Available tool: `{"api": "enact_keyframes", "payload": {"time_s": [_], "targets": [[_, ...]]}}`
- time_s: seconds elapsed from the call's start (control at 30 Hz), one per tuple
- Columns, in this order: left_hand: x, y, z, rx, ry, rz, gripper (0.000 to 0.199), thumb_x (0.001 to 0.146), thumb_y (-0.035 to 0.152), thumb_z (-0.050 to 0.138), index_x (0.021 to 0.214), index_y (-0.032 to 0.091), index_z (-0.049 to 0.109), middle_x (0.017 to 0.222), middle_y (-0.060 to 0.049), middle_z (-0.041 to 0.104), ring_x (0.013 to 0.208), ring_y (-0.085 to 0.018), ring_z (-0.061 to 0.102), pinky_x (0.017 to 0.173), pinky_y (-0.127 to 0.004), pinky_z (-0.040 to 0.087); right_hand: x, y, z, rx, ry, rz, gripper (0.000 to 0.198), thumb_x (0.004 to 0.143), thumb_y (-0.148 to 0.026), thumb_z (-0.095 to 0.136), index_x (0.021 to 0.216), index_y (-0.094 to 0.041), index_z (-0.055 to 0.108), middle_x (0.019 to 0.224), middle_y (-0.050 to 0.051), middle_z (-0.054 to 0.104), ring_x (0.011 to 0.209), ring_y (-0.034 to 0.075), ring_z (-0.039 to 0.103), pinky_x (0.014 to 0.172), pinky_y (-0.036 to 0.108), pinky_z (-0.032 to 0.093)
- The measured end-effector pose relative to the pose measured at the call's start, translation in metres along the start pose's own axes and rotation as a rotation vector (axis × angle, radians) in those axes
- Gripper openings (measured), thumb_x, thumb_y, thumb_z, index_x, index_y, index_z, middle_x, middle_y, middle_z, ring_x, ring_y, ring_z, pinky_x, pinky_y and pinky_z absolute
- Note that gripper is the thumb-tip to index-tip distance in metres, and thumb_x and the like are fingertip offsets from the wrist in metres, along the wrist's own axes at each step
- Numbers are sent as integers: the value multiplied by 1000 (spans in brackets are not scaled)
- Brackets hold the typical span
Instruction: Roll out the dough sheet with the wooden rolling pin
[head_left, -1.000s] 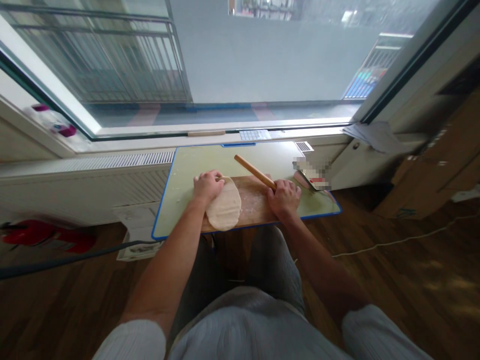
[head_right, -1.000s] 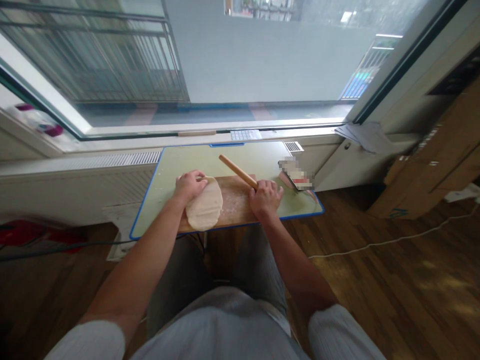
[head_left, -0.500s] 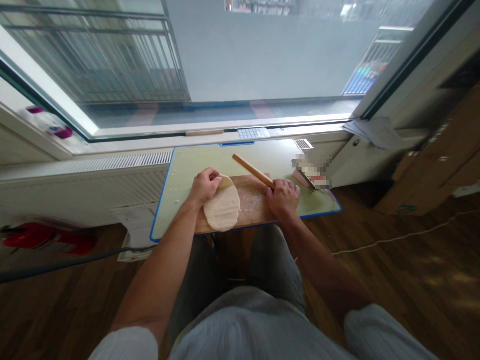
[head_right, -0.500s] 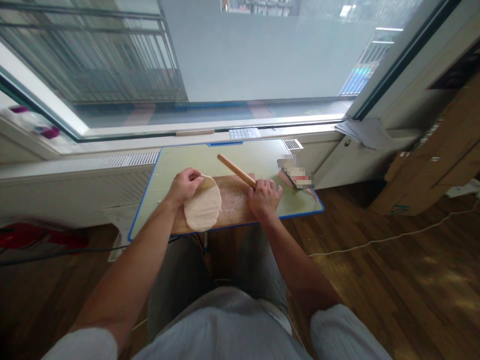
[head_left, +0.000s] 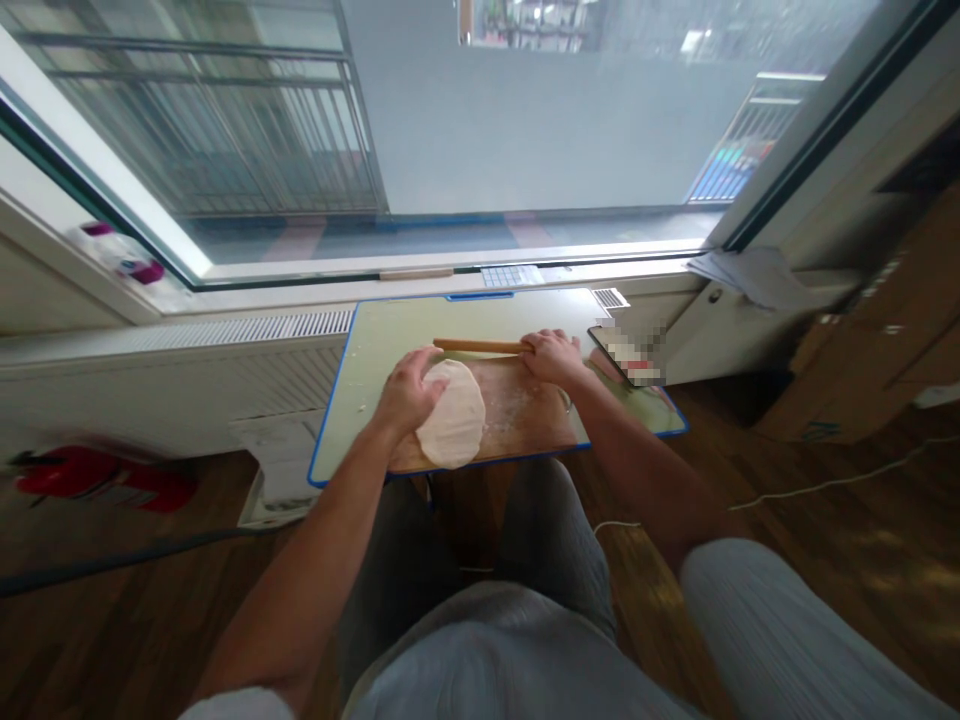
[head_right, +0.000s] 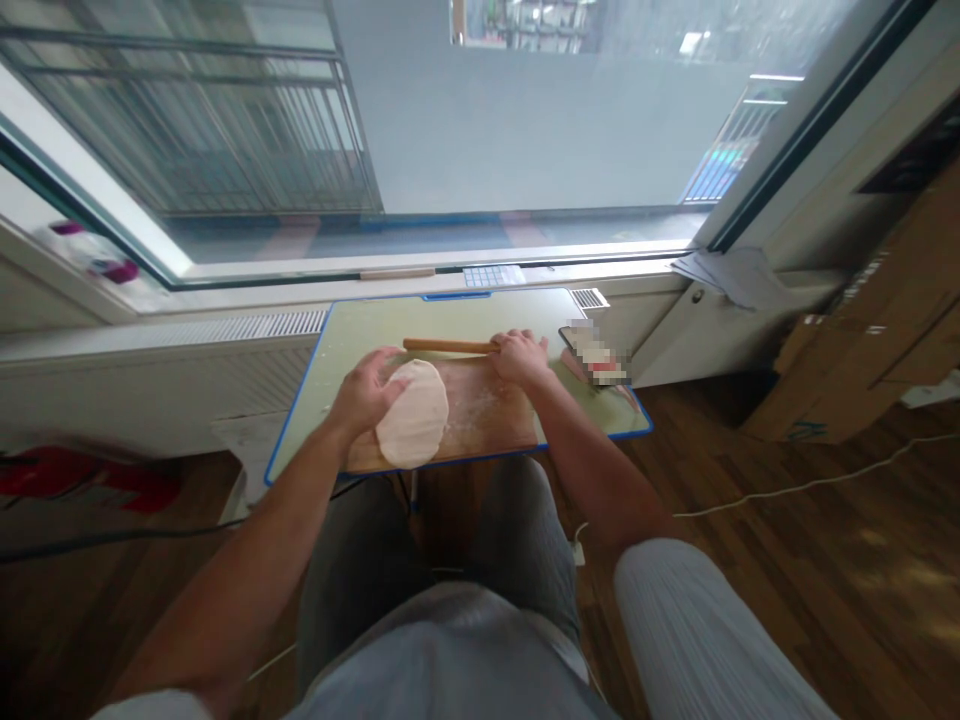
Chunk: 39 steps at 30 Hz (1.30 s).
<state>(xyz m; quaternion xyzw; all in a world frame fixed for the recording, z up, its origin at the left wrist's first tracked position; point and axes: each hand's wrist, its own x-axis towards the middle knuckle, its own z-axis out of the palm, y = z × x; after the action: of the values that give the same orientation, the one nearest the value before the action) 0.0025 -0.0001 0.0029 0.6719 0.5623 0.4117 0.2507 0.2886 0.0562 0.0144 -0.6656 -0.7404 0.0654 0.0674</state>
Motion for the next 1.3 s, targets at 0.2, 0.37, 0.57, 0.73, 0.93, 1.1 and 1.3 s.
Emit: {"api": "enact_keyframes", "payload": {"time_s": [0.2, 0.37, 0.57, 0.73, 0.93, 1.1, 1.3], "targets": [[-54, 16, -16, -962, -309, -280, 65, 90, 77, 66, 130, 27, 74, 158, -11, 64, 147, -37, 58, 118, -52, 50, 26, -18, 1, 32, -88, -59, 40, 105, -32, 48, 133, -32, 77, 145, 10, 70, 134, 36, 57, 114, 63, 43], [-72, 13, -22, -928, -125, -249, 56, 83, 67, 82, 121, 26, 78, 149, -10, 70, 149, -36, 56, 124, -50, 43, -18, -42, 8, 99, 83, -137, 42, 105, -35, 55, 143, -24, 70, 152, 14, 66, 143, 35, 53, 123, 59, 36], [-87, 15, -23, -1034, -147, -243, 61, 87, 75, 73, 123, 27, 79, 148, -11, 71, 147, -36, 57, 121, -52, 47, -114, -62, 31, 317, 98, -590, 58, 88, -53, 88, 137, -28, 71, 152, 10, 67, 148, 35, 52, 127, 58, 34], [-84, 20, -22, -1256, -26, -312, 62, 92, 80, 59, 124, 30, 78, 156, -8, 66, 149, -36, 56, 113, -54, 54, -140, -68, 56, 320, 155, -598, 47, 87, -43, 92, 130, -31, 75, 152, 8, 69, 154, 37, 47, 132, 65, 17], [-80, 5, -18, -1030, 68, -228, 54, 88, 72, 71, 117, 27, 78, 142, -11, 74, 140, -33, 64, 115, -50, 51, -125, -72, 58, 391, 253, -656, 8, 103, -32, 74, 101, -27, 79, 121, 3, 82, 131, 27, 65, 123, 47, 35], [-78, -4, -24, -321, -20, 46, 48, 81, 46, 87, 123, 25, 76, 134, -9, 76, 135, -32, 64, 124, -51, 43, -105, -83, 52, 452, 216, -577, 13, 104, -29, 71, 96, -23, 79, 101, 5, 83, 105, 23, 72, 103, 37, 47], [-67, -20, -29, 114, -186, 195, 22, 82, 38, 83, 102, 28, 83, 127, -7, 79, 128, -32, 67, 120, -53, 45, -89, -94, 43, 506, 135, -329, 21, 104, -34, 70, 89, -23, 79, 88, 3, 80, 84, 20, 71, 80, 31, 47]]}}
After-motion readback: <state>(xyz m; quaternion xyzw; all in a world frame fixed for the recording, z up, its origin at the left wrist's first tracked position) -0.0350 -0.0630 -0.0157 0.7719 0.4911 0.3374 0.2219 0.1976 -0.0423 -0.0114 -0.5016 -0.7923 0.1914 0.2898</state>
